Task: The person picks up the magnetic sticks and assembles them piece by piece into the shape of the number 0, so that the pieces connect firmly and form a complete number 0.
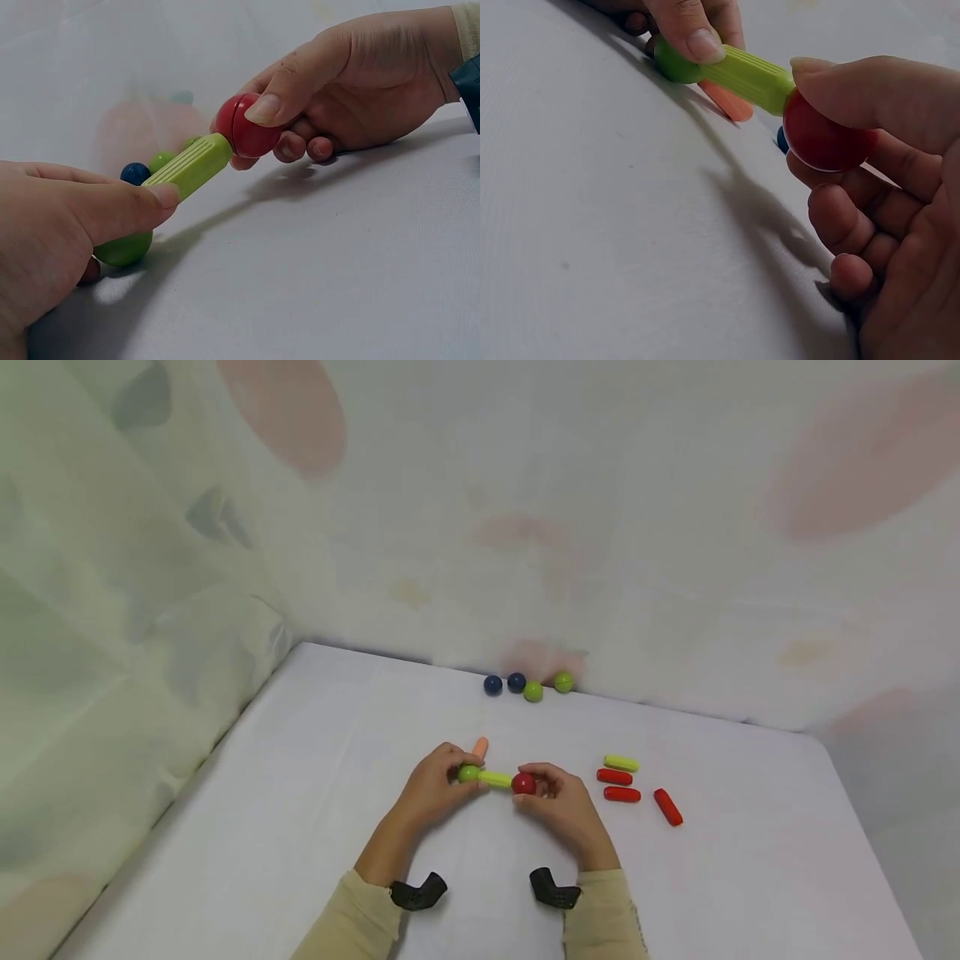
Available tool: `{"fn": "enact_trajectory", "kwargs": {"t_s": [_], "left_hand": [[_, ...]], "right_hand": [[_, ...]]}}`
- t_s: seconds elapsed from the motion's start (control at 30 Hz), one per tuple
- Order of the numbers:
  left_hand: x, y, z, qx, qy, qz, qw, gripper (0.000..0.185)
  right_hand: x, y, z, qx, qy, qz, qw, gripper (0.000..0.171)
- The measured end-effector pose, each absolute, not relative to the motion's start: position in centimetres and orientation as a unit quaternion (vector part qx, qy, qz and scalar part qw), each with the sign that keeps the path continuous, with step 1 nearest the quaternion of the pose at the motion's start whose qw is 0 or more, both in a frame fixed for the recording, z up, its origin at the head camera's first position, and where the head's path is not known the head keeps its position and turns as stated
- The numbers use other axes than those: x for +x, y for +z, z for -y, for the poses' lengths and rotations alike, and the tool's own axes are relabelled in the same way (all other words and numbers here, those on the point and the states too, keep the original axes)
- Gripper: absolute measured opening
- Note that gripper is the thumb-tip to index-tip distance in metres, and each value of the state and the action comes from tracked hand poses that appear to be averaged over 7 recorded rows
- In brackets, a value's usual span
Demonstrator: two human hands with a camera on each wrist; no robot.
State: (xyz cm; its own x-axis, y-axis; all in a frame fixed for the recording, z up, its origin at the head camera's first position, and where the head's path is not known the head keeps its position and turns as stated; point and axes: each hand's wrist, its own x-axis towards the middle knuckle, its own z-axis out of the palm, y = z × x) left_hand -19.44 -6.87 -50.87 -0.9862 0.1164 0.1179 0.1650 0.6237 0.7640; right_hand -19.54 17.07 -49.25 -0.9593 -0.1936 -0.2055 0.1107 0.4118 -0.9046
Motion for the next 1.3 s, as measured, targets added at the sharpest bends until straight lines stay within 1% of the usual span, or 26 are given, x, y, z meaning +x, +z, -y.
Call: {"fn": "enact_trajectory", "kwargs": {"t_s": [0.23,0.43,0.7,0.9,1.07,1.3], "left_hand": [[-19.6,-51.0,7.1,-0.074,-0.434,0.897,0.029,0.034],[-19.5,-51.1,7.2,-0.077,-0.436,0.896,0.029,0.033],[-19.1,-51.0,7.4,-0.074,-0.442,0.893,0.035,0.023],[-19.0,-50.9,7.2,-0.078,-0.453,0.888,0.035,0.018],[-18.9,-50.7,6.8,-0.069,-0.455,0.887,0.029,0.02],[-18.7,-50.0,7.0,-0.058,-0.473,0.879,0.003,0.021]], "right_hand": [[-19.7,-49.1,-16.6,-0.028,-0.495,-0.858,0.135,0.044],[-19.2,-49.3,-16.7,-0.034,-0.464,-0.875,0.136,0.044],[-18.8,-49.4,-16.9,-0.097,-0.456,-0.873,0.141,0.029],[-18.7,-49.3,-17.0,-0.107,-0.443,-0.877,0.153,0.022],[-18.8,-49.2,-17.3,-0.072,-0.454,-0.877,0.142,0.018],[-19.7,-49.4,-17.6,-0.004,-0.472,-0.873,0.126,0.031]]}}
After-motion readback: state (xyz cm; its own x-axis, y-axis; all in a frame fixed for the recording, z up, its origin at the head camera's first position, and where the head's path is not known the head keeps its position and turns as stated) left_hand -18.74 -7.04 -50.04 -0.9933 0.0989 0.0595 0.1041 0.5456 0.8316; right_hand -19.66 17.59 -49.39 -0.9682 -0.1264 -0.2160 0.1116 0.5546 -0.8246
